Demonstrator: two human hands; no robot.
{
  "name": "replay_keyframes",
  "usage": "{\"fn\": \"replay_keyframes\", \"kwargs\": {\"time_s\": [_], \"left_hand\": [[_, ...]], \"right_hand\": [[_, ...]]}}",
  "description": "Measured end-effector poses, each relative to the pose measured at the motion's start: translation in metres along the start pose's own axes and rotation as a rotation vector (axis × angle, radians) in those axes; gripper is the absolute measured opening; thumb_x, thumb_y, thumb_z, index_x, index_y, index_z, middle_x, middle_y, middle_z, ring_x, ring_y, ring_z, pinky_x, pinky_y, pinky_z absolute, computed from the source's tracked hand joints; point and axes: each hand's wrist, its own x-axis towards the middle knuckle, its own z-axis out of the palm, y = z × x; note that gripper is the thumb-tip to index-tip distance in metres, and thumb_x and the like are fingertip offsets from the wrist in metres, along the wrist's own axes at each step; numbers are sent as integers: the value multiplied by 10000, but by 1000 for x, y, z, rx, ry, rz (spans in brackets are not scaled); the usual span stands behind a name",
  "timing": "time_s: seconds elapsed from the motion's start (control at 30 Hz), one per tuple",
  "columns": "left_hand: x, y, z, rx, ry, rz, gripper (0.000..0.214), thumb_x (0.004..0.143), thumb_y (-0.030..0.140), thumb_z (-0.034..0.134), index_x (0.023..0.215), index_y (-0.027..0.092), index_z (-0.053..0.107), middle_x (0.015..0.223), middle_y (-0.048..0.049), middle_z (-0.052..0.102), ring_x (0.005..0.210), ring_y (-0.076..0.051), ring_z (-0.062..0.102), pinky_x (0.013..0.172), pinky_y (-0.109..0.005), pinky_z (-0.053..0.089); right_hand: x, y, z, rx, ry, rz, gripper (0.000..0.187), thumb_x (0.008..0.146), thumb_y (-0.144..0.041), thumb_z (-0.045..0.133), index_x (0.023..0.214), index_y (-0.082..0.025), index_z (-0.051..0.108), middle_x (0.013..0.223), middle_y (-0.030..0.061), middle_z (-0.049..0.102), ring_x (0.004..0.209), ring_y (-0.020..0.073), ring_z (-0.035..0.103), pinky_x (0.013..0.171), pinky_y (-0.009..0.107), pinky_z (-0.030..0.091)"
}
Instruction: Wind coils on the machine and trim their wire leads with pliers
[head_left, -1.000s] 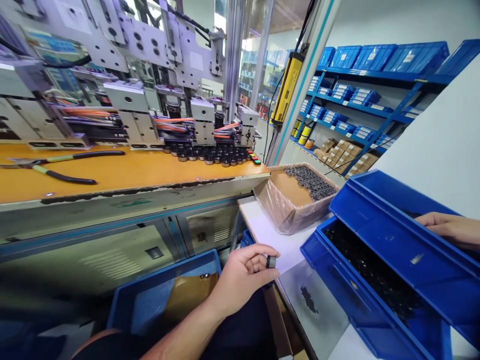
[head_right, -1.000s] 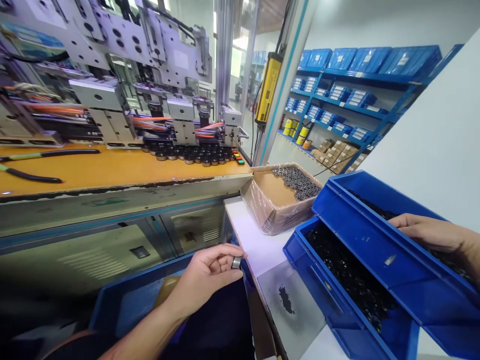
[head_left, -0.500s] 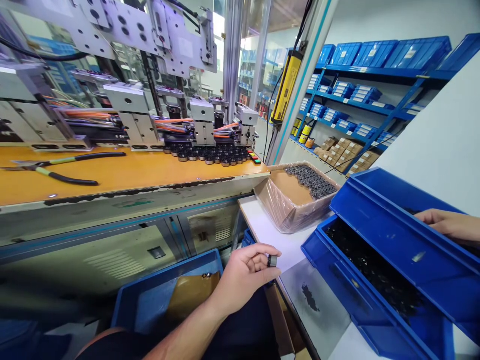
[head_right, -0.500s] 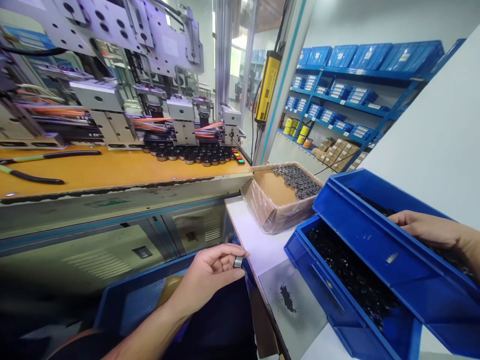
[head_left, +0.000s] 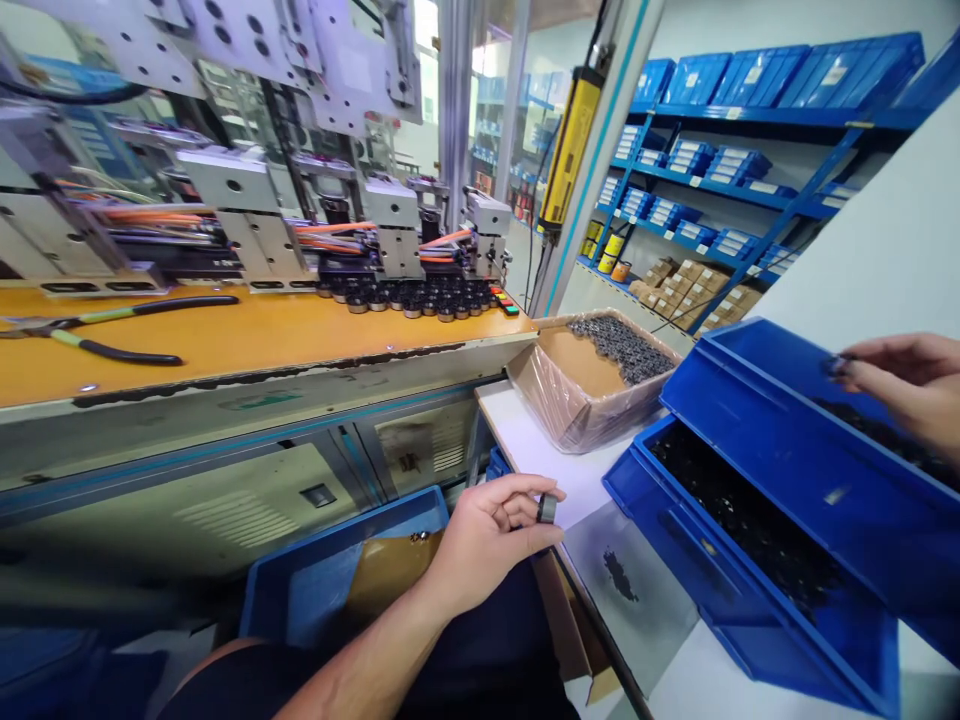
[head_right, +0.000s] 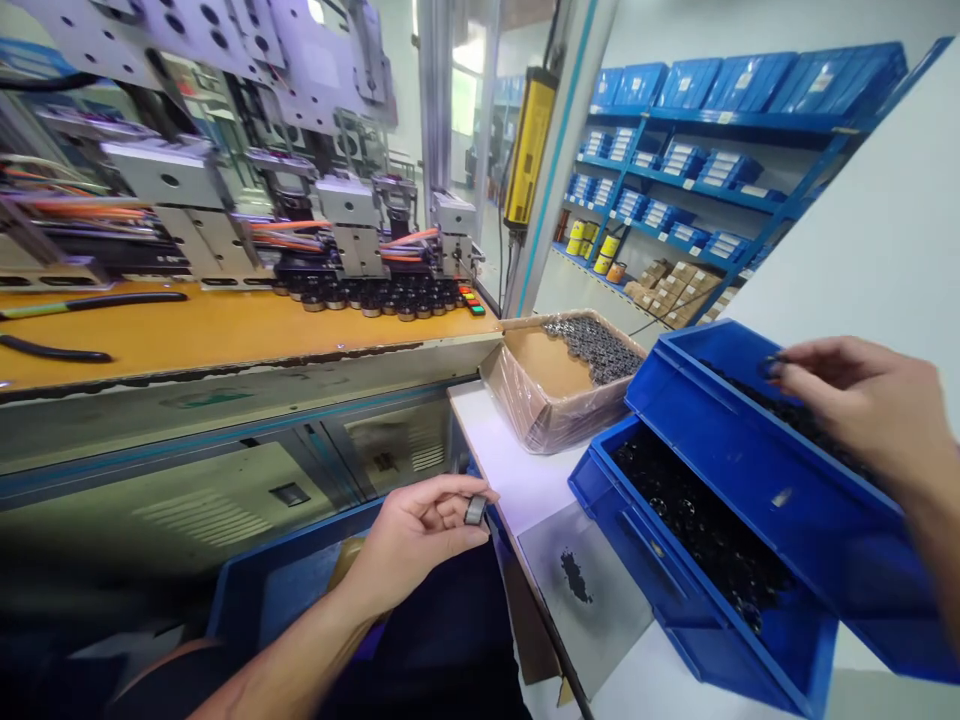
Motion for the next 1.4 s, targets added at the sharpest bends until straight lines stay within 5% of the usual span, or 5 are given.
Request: {"fn": "replay_keyframes", "kwargs": {"time_s": [0.17,0.27,0.67,0.9,1.4], "left_hand": [[0,0,16,68,-71,4,291,649,129,817,935,152,768,762,-61,766,653,-131,681,636,-212,553],[1,-4,25,61,-96,-3,320,626,71,824,924,173,769,746,-35,784,689,-133,725,678,-184,576],[9,-19,48,-181,-128,-86,351,611,-20,806,897,180,771,765,-25,798,700,-124,752,687,-158,601],[9,-18,46,-145,-68,-37,347,592,-6,822,885,173,772,745,-28,794,666,-131,745,655,-168,604],[7,-14,42,-147,-76,-84,353,557,-8,833,853,179,790,730,-34,791,660,-176,753,646,-225,626]], "right_hand": [[-98,-119,60,519,-336,-356,100,838,-96,614,876,-168,672,831,54,702,758,139,668,699,260,551],[-133,-148,90,779,-428,-397,125,858,-79,573,942,-150,635,852,63,659,780,136,633,689,260,539],[-148,-137,90,784,-296,-493,157,885,-46,566,999,-133,627,891,89,646,816,154,618,709,296,555],[-144,-135,91,778,-316,-599,262,848,-79,597,1110,-73,597,1000,160,623,927,207,625,753,347,587],[-146,-129,99,620,-196,-783,271,911,-224,652,1133,-86,578,915,134,622,843,198,617,684,372,590]]}}
